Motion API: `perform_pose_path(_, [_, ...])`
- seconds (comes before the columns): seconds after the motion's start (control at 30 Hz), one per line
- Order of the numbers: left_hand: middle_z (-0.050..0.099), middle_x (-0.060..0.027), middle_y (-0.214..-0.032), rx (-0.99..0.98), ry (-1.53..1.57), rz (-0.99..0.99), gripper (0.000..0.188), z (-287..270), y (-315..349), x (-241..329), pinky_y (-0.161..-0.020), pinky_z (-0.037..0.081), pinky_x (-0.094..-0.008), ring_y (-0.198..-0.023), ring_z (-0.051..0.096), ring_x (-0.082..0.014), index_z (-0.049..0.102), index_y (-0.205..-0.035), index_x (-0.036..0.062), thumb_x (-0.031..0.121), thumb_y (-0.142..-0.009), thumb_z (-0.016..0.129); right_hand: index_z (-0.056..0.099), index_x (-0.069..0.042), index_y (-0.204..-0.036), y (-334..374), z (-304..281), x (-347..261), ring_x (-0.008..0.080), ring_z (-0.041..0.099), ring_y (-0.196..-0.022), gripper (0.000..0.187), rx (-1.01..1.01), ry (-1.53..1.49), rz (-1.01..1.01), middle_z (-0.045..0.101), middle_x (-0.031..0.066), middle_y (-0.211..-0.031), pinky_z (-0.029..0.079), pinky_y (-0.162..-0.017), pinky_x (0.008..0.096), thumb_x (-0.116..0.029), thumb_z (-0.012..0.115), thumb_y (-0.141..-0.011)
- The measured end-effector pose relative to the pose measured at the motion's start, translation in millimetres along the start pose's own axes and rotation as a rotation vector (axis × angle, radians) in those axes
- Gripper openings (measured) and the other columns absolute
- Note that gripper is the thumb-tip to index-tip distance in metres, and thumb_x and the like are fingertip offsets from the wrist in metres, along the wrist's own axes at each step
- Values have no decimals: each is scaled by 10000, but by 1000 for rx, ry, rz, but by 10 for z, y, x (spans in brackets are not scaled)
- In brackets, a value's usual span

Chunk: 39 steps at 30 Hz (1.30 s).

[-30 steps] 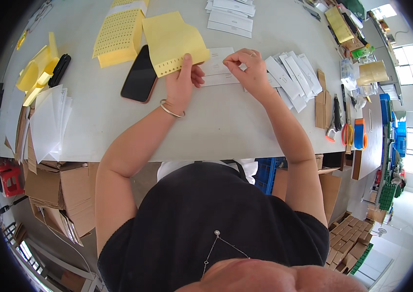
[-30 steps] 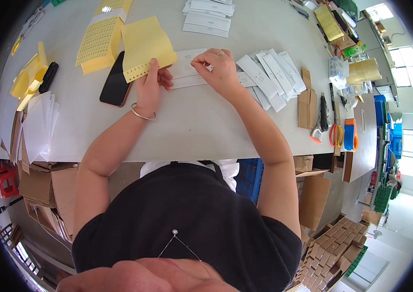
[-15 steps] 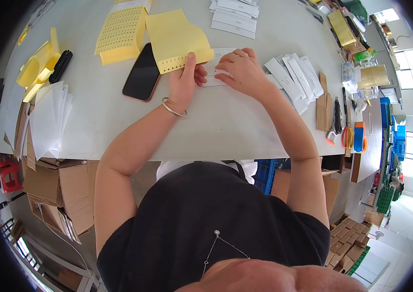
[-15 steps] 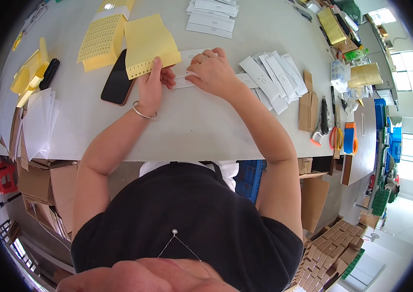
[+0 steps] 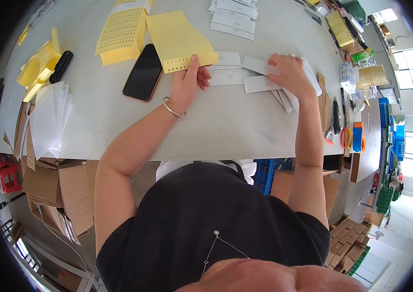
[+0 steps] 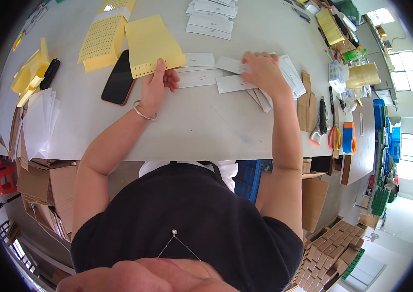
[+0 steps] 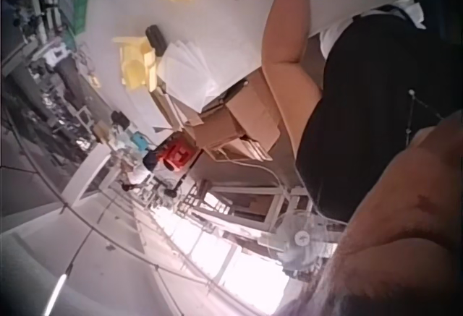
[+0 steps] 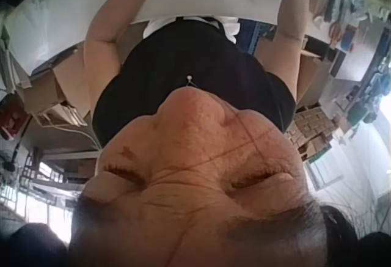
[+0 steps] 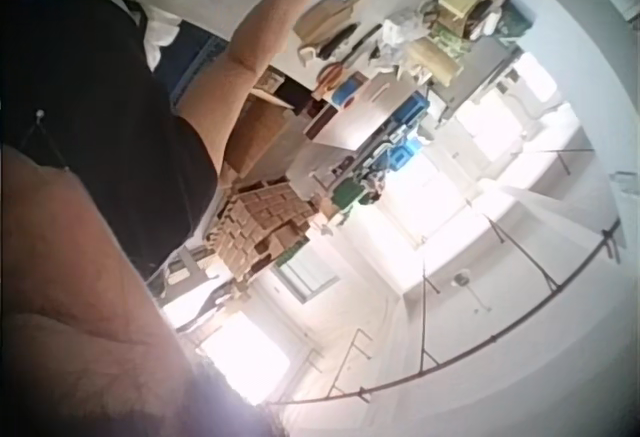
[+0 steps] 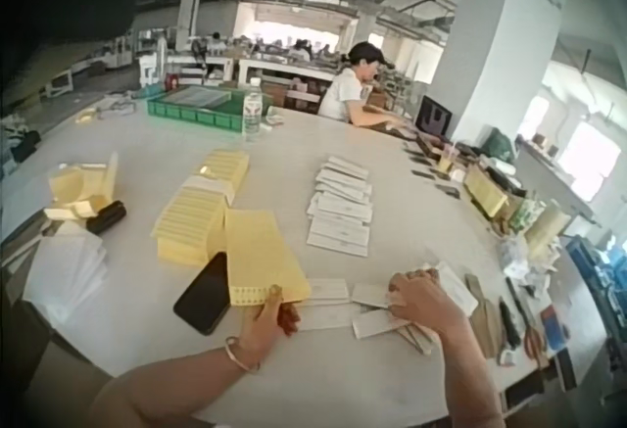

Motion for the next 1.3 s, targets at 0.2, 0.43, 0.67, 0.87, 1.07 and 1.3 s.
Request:
perform_pose_path(0.2, [593,-65,-699,-99,-30,-29,574,13,0,-44,-488,451,-236,-556,563,-116,588,-898,-12,502,-970,343,655,-108,-918,-115,80,-505,248,578,-876,200,401,-401,-194,641,48,-888,370,-896,387,-128,709,-726])
perform_pose_path(0.43, [592,-56,-691,-158,-38,13,527,22,-25,-120,-467,447,-221,-542,556,-102,572,-893,2,447,-995,309,654,-135,-806,-354,390,-1098,202,569,-756,129,617,-197,-400,629,-18,-802,390,-830,357,-127,719,-695])
perform_pose_path(0.67, [593,-57,-688,-137,-147,64,484,58,9,-90,-457,445,-219,-541,561,-102,557,-860,-4,409,-996,344,658,-92,-731,-396,319,-1023,181,561,-711,26,426,-426,-212,615,4,-725,398,-806,331,-78,679,-729])
perform_pose_path(0.87, [593,-79,-687,-50,-57,-35,575,25,-18,-64,-475,462,-244,-541,570,-125,555,-841,-24,489,-976,333,642,-95,-733,-260,402,-588,170,563,-712,58,452,-574,-134,601,-4,-695,376,-828,340,-95,699,-742])
perform_pose_path(1.07, [594,-88,-691,-62,-79,-26,611,21,-13,-65,-485,465,-244,-551,577,-132,560,-809,-19,522,-967,324,624,-147,-789,-154,524,-586,182,555,-807,82,501,-97,-349,590,-25,-782,360,-871,372,-113,693,-760])
perform_pose_path(1.3, [589,-84,-685,-51,-51,-35,619,21,-8,-59,-488,464,-243,-554,576,-131,554,-799,-16,536,-960,328,648,-141,-840,-63,542,-577,183,546,-891,58,239,-60,-414,610,-32,-858,330,-948,385,-166,669,-792])
Point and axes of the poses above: each hand's wrist, its own y-axis away from the middle knuckle, its own z-axis out of the palm, x = y × z, the point moved 3 cm from there along -y, towards the middle knuckle
